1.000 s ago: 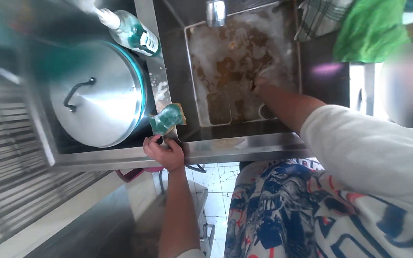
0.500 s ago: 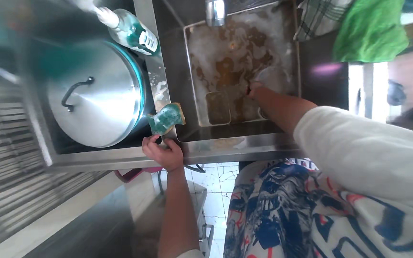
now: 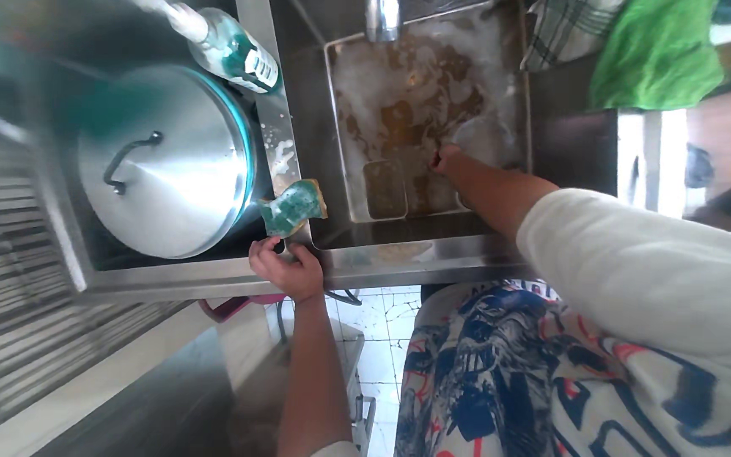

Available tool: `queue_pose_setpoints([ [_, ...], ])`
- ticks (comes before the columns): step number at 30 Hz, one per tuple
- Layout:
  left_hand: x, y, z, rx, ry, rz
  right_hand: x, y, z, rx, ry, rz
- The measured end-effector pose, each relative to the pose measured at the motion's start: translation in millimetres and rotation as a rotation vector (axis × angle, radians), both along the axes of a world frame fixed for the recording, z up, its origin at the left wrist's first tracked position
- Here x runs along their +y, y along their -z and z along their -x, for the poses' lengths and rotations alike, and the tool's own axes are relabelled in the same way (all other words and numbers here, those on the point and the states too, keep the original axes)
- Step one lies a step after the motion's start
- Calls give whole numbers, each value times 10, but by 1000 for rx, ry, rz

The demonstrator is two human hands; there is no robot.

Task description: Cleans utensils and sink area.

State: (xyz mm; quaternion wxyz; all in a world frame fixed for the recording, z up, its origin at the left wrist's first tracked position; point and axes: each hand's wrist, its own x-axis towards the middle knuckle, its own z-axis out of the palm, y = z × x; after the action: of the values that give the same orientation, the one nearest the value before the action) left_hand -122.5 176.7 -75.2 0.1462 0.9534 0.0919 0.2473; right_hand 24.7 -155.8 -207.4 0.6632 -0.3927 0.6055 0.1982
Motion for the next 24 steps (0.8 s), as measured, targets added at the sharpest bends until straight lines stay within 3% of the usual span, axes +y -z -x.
queue_pose_setpoints([
  [24,-1,-7,1,13,-1,-7,-35,211,77,7,-192,73],
])
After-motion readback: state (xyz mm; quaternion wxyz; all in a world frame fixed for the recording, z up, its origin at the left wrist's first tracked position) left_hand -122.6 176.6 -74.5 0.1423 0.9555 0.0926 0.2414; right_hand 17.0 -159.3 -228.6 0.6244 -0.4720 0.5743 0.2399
